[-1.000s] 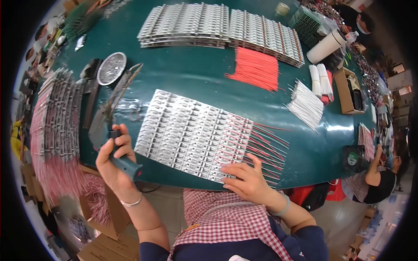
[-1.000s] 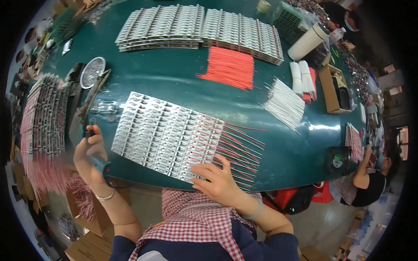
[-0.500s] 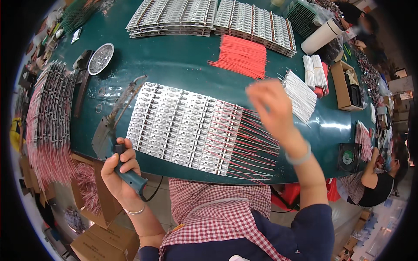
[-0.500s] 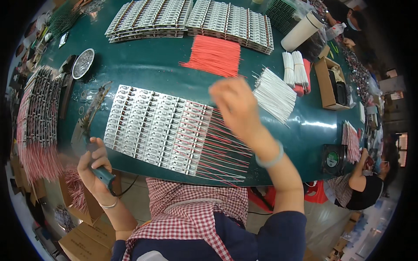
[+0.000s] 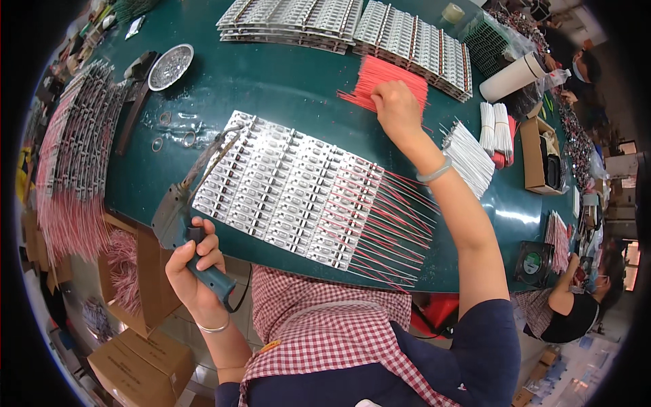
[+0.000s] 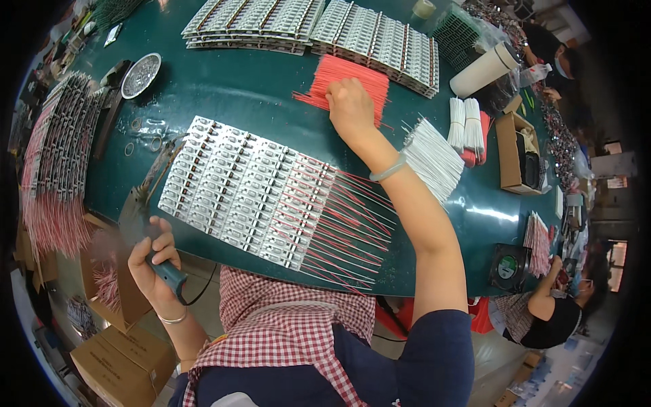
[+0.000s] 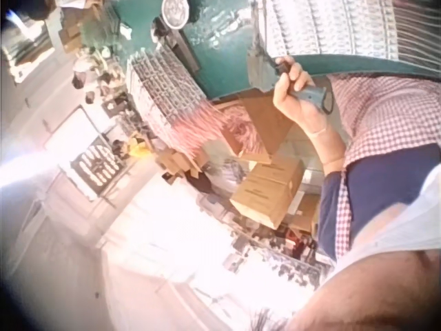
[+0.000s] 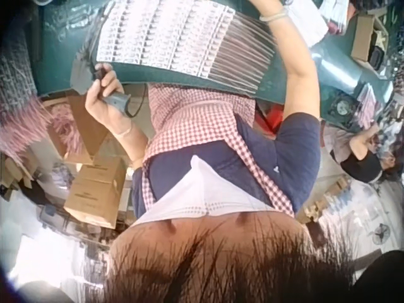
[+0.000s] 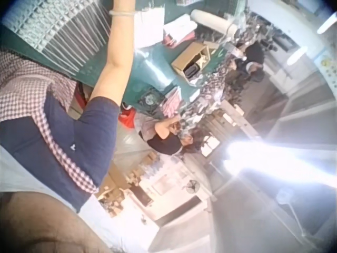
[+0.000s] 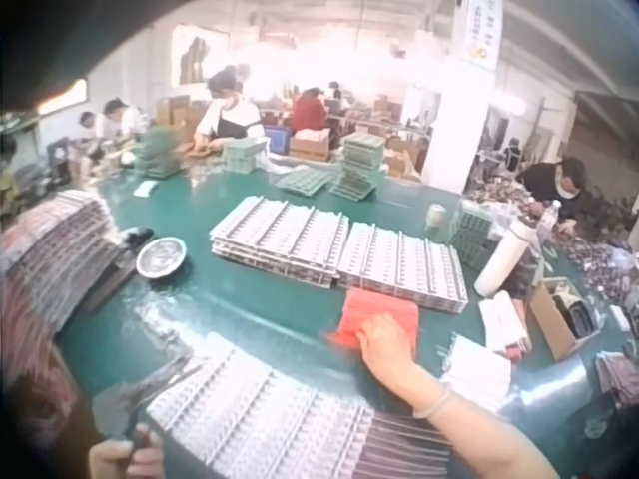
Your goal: The person uses a soldering iron to attach red and white wires to a grid of electronic components on a green workbench. They repeatedly pick up individual wires, place them into slots on the component board, and apply heat with the soldering iron to secure them.
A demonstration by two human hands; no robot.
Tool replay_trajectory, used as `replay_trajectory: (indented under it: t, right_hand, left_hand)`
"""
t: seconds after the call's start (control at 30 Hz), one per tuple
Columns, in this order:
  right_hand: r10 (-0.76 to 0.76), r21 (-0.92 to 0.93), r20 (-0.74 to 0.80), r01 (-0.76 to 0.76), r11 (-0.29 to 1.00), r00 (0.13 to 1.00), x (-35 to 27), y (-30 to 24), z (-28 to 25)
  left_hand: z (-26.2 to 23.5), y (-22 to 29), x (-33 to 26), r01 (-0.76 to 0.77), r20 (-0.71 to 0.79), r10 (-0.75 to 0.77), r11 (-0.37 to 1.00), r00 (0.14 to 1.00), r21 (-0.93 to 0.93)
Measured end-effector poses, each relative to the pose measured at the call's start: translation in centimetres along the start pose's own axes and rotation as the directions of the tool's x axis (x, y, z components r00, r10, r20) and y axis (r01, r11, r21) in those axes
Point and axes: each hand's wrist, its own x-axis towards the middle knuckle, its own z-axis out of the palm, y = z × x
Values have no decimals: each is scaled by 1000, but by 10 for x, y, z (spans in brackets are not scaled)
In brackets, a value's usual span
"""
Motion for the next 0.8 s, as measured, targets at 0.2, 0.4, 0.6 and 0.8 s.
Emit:
replay_trajectory:
  t: [0.2, 0.4, 0.6, 0.8]
  right_hand:
    - [-64, 4, -10, 64, 998, 998, 18, -12, -36]
    - [-269, -371, 445, 449, 813, 854, 28, -50, -86]
    - [-169, -400, 602, 479, 782, 780, 5, -66, -60]
    - [-243, 133, 167, 222, 966, 956, -58, -94, -108]
  left_hand:
    - [-7, -6, -5, 9, 70, -7, 1000, 998, -29]
    - [-21, -8, -21, 12, 120, -12, 1000, 993, 2]
    - [-22, -22, -40, -45, 108, 21, 974, 994, 224]
    - [-26, -43, -77, -243, 89, 250, 698, 964, 674]
